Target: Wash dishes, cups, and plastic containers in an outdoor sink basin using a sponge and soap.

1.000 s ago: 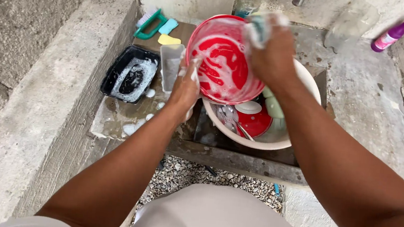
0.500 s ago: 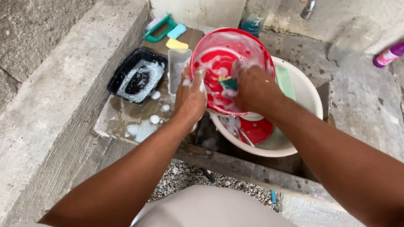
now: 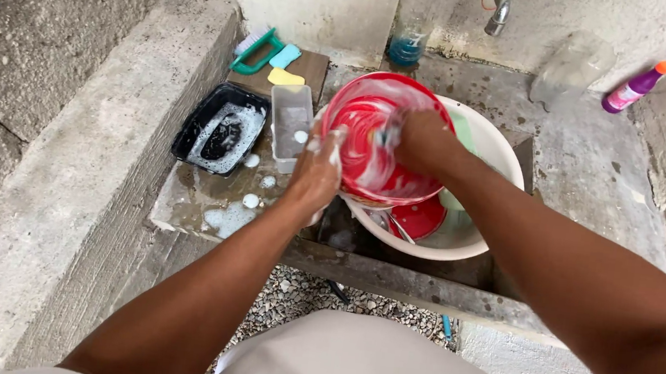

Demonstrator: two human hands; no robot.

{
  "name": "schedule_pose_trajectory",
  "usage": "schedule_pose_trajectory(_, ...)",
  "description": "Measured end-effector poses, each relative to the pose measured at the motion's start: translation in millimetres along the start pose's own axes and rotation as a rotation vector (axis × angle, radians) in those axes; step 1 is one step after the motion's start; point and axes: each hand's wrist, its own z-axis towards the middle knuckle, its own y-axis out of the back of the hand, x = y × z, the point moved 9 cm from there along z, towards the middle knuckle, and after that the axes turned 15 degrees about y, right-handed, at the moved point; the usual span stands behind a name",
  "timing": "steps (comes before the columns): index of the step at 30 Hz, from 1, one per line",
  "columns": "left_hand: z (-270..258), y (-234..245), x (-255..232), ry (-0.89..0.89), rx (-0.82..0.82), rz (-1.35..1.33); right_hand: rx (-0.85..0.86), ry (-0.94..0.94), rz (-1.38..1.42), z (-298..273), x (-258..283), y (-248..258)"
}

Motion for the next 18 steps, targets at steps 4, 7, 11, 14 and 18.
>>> schedule_pose_trajectory(4,-32,12,-32,0.038,0.068,-0.047,-0.043,0.017,-0.046,-4,-5,-1)
schedule_pose_trajectory(7,15,11,-2,-0.169,-0.088,0.238,0.063,0.074,-0.058,4,-11,-32)
schedule_pose_trajectory(11,33,0,2,-0.24,-0.016,-0.052,-0.023,-0.26,-0.255,9,-69,-29)
schedule_pose_trajectory(14,-8,11,-17,-0.07,-0.015,0.183,0.018,0.261,-0.113,-7,-12,-50)
schedule_pose_trajectory(18,-47,11,-11,0.338,0.087,-0.171,0.182,-0.514,-0.347,-16,-69,-21)
